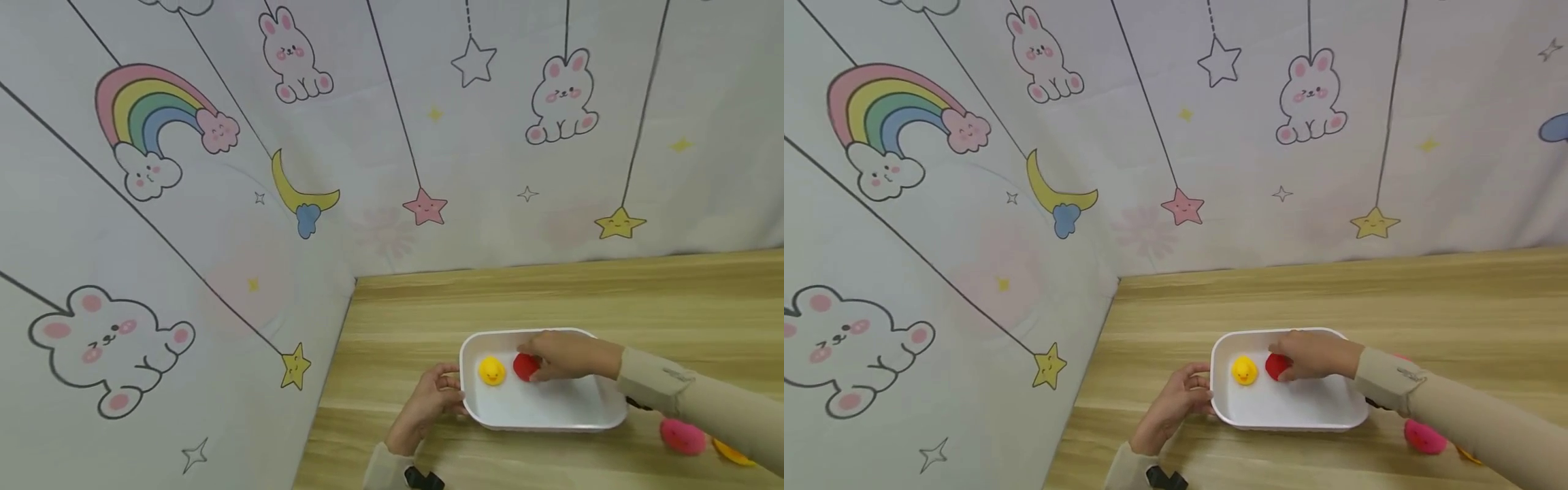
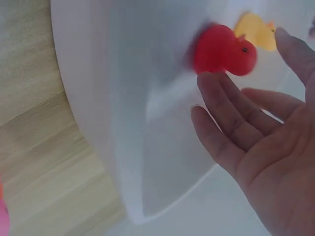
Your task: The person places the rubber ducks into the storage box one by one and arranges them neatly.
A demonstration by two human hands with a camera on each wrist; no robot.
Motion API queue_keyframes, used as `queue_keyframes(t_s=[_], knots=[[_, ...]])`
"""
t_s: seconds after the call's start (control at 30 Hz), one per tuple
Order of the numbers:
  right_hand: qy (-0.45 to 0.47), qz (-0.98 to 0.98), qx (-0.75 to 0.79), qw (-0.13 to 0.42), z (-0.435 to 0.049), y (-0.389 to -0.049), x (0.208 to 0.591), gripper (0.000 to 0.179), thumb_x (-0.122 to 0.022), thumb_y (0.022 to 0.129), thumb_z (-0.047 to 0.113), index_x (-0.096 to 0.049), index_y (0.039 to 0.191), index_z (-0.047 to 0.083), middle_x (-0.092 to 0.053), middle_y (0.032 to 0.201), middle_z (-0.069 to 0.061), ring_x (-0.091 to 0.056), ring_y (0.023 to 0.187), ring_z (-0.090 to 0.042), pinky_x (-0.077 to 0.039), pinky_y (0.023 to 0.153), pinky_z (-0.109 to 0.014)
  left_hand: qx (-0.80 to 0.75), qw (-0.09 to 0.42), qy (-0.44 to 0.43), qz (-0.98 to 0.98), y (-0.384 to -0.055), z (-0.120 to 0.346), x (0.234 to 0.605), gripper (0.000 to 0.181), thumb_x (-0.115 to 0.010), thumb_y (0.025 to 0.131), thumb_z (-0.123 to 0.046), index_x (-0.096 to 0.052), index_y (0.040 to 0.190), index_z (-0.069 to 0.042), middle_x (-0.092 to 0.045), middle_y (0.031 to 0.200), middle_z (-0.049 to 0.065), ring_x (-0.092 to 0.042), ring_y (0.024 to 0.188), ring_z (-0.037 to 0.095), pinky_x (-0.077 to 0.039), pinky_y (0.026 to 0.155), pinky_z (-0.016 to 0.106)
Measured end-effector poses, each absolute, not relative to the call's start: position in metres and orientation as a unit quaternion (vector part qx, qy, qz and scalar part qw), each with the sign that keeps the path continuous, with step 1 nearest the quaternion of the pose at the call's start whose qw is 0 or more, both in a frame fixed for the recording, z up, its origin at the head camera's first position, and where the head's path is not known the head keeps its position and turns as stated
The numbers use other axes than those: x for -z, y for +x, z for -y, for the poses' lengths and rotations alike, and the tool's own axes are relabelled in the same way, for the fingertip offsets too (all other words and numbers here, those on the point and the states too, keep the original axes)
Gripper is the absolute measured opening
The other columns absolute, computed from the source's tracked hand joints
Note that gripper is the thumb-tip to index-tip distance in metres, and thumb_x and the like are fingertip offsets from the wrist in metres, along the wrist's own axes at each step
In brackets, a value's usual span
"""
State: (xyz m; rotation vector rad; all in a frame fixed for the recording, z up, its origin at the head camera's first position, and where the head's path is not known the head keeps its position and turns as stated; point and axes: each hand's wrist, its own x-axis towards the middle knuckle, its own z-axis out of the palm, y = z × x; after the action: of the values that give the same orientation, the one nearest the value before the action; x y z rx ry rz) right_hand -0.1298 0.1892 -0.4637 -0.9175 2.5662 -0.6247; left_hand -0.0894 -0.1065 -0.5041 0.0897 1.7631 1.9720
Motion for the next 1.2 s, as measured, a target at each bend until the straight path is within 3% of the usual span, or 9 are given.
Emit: queue_keyframes(t_s=[0.1,0.17,0.33,0.7,0.8,1.03,1.2], knots=[[-0.315,-0.899,0.256,0.162,-0.201,-0.127,0.454,0.051,-0.080,0.087,0.024,-0.065,0.127,-0.004,-0.067,0.095,0.001,-0.059,0.080,-0.013,-0.059,0.071,-0.028,-0.719,0.244,0.037,-0.650,-0.090,0.105,0.504,0.052,-0.059,0.084,0.016,-0.046,0.134,0.013,-0.058,0.093,0.013,-0.062,0.065,0.015,-0.064,0.065,0.032],[-0.308,-0.893,0.291,0.151,-0.211,-0.126,0.449,0.049,-0.079,0.088,0.023,-0.066,0.127,-0.004,-0.071,0.104,-0.006,-0.066,0.090,-0.022,-0.062,0.079,-0.038,-0.718,0.243,0.039,-0.651,-0.091,0.105,0.504,0.053,-0.059,0.084,0.015,-0.046,0.135,0.013,-0.059,0.094,0.013,-0.062,0.066,0.015,-0.064,0.066,0.033],[-0.273,-0.877,0.375,0.124,-0.237,-0.118,0.441,0.047,-0.079,0.088,0.022,-0.067,0.126,-0.003,-0.069,0.120,-0.020,-0.066,0.108,-0.042,-0.058,0.089,-0.055,-0.723,0.247,0.040,-0.645,-0.092,0.107,0.504,0.055,-0.058,0.083,0.014,-0.044,0.136,0.014,-0.058,0.092,0.011,-0.062,0.065,0.015,-0.064,0.064,0.030],[-0.148,-0.870,0.468,0.052,-0.289,-0.090,0.441,0.048,-0.077,0.091,0.017,-0.063,0.133,-0.002,-0.064,0.130,-0.022,-0.060,0.118,-0.045,-0.061,0.084,-0.028,-0.728,0.253,0.049,-0.635,-0.090,0.107,0.509,0.058,-0.057,0.083,0.014,-0.040,0.138,0.016,-0.058,0.095,0.013,-0.062,0.068,0.015,-0.063,0.066,0.030],[-0.123,-0.871,0.475,0.039,-0.300,-0.083,0.442,0.048,-0.076,0.091,0.018,-0.063,0.134,0.000,-0.064,0.130,-0.020,-0.062,0.118,-0.040,-0.059,0.086,-0.023,-0.729,0.255,0.052,-0.633,-0.090,0.108,0.507,0.059,-0.057,0.083,0.013,-0.039,0.139,0.016,-0.058,0.094,0.012,-0.061,0.068,0.014,-0.062,0.065,0.027],[-0.086,-0.852,0.516,0.022,-0.326,-0.063,0.451,0.047,-0.076,0.091,0.014,-0.062,0.132,-0.002,-0.068,0.125,-0.016,-0.063,0.107,0.003,-0.057,0.085,-0.018,-0.730,0.265,0.056,-0.628,-0.091,0.107,0.508,0.059,-0.058,0.084,0.011,-0.038,0.140,0.016,-0.058,0.093,0.011,-0.062,0.069,0.014,-0.062,0.064,0.025],[-0.056,-0.828,0.558,0.012,-0.350,-0.042,0.463,0.044,-0.074,0.091,0.005,-0.060,0.130,-0.009,-0.073,0.118,0.001,-0.066,0.104,0.001,-0.058,0.081,-0.017,-0.732,0.276,0.056,-0.621,-0.089,0.103,0.509,0.059,-0.057,0.085,0.011,-0.037,0.141,0.015,-0.058,0.094,0.011,-0.062,0.070,0.013,-0.062,0.065,0.025]])
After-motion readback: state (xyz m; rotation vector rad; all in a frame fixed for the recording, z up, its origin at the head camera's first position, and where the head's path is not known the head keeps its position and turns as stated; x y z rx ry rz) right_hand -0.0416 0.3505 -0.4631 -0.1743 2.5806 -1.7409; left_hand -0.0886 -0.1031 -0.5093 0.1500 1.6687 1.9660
